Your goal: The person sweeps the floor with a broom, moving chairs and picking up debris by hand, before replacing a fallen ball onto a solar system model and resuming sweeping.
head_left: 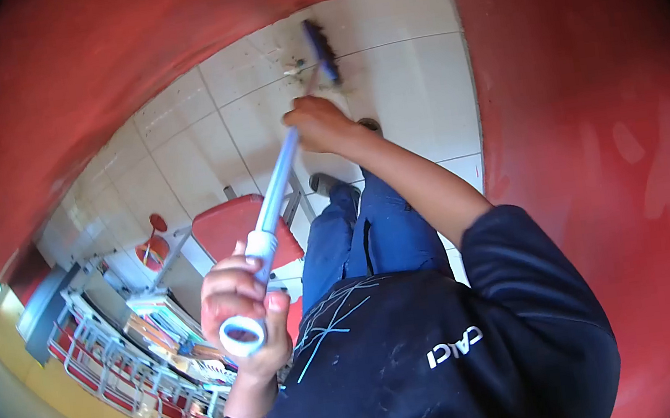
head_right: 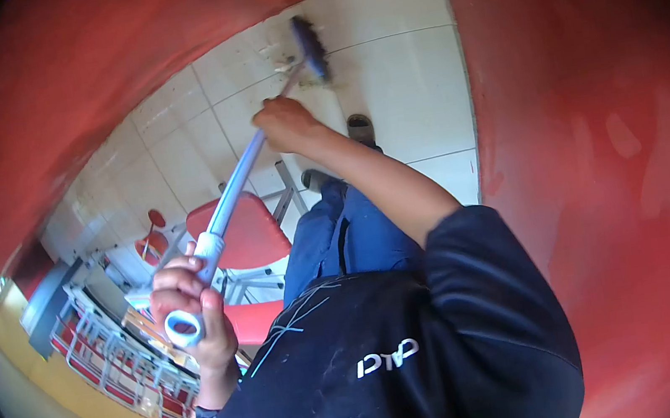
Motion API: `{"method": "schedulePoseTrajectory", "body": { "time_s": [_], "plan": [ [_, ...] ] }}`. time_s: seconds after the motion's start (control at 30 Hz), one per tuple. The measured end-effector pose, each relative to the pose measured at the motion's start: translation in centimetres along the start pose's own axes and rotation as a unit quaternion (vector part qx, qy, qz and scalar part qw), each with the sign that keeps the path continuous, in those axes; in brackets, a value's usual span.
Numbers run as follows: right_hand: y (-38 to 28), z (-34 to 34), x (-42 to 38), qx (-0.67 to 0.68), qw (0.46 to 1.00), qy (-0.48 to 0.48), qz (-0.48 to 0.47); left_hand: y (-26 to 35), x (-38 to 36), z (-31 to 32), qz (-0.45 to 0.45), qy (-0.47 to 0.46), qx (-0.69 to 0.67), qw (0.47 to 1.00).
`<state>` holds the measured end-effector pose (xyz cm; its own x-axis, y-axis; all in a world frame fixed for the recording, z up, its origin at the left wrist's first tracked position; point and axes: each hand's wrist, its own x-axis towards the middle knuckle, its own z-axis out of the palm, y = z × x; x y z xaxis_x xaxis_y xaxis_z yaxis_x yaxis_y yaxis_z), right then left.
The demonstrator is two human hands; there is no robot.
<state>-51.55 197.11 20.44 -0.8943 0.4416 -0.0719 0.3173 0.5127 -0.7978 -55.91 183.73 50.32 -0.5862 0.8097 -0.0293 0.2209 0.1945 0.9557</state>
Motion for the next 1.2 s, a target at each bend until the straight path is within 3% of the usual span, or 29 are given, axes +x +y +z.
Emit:
{"method": "schedulePoseTrajectory", "body": {
  "time_s": [0.07,0.17,0.23,0.27,0.33,0.37,0.4,0.43,0.47,0.5,0.57,0.7,0.8,0.97,1.03,1.1,1.2],
  "plan": [
    [-0.9,-3.0,-2.6,-0.038,0.998,0.022,0.052,0.7,-0.4,-1.4,0.012,-0.076,-0.01,0.997],
    [3.5,-5.1,-7.0,-0.075,0.992,0.038,0.09,-2.3,0.1,-0.4,0.032,-0.225,-0.033,0.973],
    [8.9,-5.6,-10.6,-0.086,0.989,0.086,0.081,-4.2,0.6,3.2,-0.005,-0.214,0.049,0.975],
    [11.9,-5.6,-12.3,0.094,0.959,0.14,0.228,-6.2,0.8,4.3,-0.009,-0.24,0.086,0.967],
    [17.7,-6.9,-16.7,0.017,0.967,0.225,0.121,-12.2,0.8,4.9,-0.017,-0.285,0.154,0.946],
    [20.3,-7.2,-18.7,-0.064,0.938,0.309,0.145,-16.0,0.9,5.0,-0.02,-0.307,0.188,0.933],
    [17.0,-10.5,-18.8,-0.028,0.909,0.305,0.282,-20.2,1.1,4.9,-0.071,-0.319,0.185,0.927],
    [17.4,-12.0,-20.0,0.063,0.877,0.328,0.344,-24.8,1.4,4.5,-0.117,-0.333,0.182,0.918],
    [17.8,-13.4,-21.2,0.149,0.829,0.359,0.401,-29.3,1.9,4.3,-0.123,-0.313,0.185,0.923],
    [19.9,-13.7,-23.2,0.239,0.815,0.392,0.354,-34.2,2.8,4.4,-0.127,-0.293,0.189,0.929],
    [21.5,-13.9,-25.8,0.254,0.792,0.407,0.376,-46.0,4.4,4.8,-0.111,-0.273,0.247,0.923],
    [23.6,-10.0,-27.2,0.282,0.755,0.435,0.401,-63.2,11.1,6.4,-0.213,-0.236,0.307,0.897],
    [26.5,-4.6,-28.3,0.33,0.725,0.449,0.405,-74.6,15.6,9.1,-0.186,-0.151,0.364,0.9],
    [26.6,2.7,-24.0,0.347,0.75,0.395,0.401,-83.6,21.4,14.4,-0.093,-0.114,0.356,0.923],
    [26.6,4.0,-23.3,0.346,0.77,0.36,0.397,-86.1,23.2,16.3,-0.115,-0.164,0.38,0.903],
    [26.8,4.5,-23.9,0.337,0.773,0.352,0.408,-89.1,24.1,17.3,-0.08,-0.195,0.432,0.877],
    [26.1,3.7,-23.9,0.33,0.766,0.36,0.419,-90.1,24.5,17.6,-0.081,-0.196,0.481,0.851]
  ]
}}
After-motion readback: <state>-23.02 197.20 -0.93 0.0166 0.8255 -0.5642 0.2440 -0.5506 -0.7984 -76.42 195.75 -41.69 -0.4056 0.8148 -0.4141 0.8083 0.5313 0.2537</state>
